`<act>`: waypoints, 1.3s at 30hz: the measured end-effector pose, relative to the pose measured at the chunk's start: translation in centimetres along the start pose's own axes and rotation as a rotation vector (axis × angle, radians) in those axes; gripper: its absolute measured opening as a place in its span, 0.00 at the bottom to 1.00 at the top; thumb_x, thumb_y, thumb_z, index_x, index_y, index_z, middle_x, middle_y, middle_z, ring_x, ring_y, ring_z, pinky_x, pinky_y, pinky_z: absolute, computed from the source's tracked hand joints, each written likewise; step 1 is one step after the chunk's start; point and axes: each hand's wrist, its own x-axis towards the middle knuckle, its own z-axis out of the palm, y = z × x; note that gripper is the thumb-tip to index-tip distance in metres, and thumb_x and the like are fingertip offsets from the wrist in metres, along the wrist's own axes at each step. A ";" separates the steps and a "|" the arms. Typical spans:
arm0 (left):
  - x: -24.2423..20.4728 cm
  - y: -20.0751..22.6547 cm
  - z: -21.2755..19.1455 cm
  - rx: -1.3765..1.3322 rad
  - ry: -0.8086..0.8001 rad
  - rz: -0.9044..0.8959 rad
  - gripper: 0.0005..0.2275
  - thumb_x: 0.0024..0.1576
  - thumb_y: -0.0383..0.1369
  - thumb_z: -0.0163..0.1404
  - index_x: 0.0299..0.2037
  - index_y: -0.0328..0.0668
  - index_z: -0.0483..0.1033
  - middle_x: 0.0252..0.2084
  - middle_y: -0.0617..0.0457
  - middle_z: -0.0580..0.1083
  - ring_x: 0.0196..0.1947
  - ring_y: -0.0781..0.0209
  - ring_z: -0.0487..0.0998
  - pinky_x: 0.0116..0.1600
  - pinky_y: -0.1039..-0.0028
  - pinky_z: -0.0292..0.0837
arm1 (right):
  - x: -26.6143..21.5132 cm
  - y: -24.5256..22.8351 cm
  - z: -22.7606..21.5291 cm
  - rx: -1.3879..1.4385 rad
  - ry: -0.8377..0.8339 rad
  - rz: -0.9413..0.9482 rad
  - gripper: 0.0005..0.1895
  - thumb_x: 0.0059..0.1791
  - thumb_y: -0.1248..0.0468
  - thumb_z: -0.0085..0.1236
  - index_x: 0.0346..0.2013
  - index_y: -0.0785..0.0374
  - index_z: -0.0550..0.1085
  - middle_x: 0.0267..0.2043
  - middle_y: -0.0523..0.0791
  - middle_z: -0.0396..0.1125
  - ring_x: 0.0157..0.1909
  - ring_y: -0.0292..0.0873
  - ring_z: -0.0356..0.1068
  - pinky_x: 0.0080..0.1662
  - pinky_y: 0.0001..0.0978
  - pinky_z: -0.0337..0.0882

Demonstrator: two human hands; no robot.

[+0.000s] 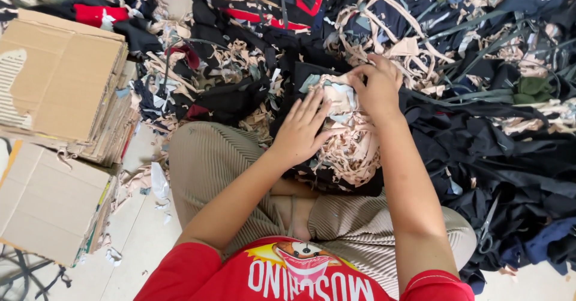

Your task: The person sits on the floor and sorts through a large pile of fabric scraps. They pick up pieces, separate them by color and type, and place them into a small pile on their lap.

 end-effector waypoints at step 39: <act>27.8 5.5 5.1 -0.169 -0.453 0.233 0.24 0.66 0.48 0.34 0.60 0.38 0.73 0.62 0.44 0.71 0.62 0.49 0.71 0.68 0.57 0.63 | 21.7 31.4 -8.2 0.348 0.474 0.072 0.26 0.55 0.73 0.76 0.56 0.59 0.65 0.50 0.46 0.66 0.40 0.37 0.70 0.40 0.35 0.79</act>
